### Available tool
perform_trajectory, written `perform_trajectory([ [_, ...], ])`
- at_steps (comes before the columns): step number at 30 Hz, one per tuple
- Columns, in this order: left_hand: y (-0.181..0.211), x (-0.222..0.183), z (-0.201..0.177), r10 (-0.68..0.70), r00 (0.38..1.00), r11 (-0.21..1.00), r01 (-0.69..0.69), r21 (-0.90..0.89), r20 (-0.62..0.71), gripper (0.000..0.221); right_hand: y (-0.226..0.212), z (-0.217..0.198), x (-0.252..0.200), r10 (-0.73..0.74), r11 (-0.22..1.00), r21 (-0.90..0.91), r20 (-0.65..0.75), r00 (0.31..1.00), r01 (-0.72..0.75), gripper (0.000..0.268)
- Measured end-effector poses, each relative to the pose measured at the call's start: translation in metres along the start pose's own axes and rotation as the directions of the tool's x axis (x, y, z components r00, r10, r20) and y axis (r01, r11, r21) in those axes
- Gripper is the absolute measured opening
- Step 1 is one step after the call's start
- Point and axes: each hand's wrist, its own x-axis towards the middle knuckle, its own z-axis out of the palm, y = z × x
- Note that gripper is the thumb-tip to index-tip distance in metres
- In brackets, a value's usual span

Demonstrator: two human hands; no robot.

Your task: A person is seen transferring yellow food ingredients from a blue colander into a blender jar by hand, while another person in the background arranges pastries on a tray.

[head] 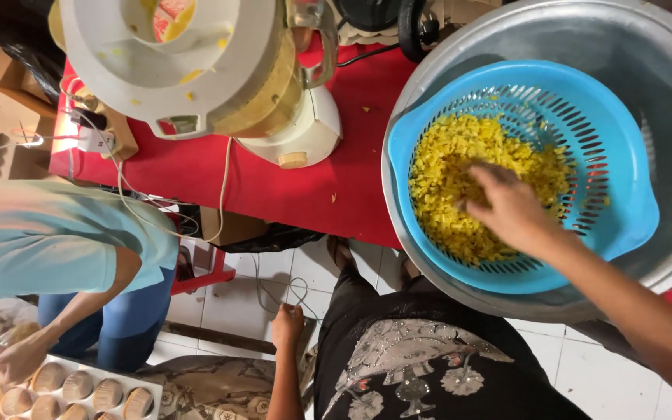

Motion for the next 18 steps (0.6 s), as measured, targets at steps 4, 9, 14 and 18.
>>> perform_trajectory([
  [4, 0.018, -0.002, -0.004, 0.071, 0.997, 0.997, -0.071, -0.001, -0.001, 0.037, 0.019, 0.035, -0.007, -0.363, 0.899, -0.306, -0.122, 0.924, 0.313, 0.043],
  [9, 0.046, -0.017, -0.014, 0.174, 0.985, 0.982, -0.175, -0.074, -0.015, 0.035, 0.043, 0.047, -0.014, -0.518, 0.713, -0.585, -0.066, 0.853, 0.388, 0.073],
  [14, 0.026, 0.018, 0.007, 0.21, 0.977, 0.977, -0.209, 0.032, -0.032, 0.034, 0.046, 0.027, 0.009, -0.481, 0.776, -0.496, -0.068, 0.874, 0.389, 0.063],
  [18, 0.014, 0.025, -0.002, 0.193, 0.981, 0.98, -0.193, 0.04, 0.0, 0.037, 0.027, 0.003, 0.009, -0.107, 0.99, 0.085, -0.029, 0.994, 0.11, 0.043],
])
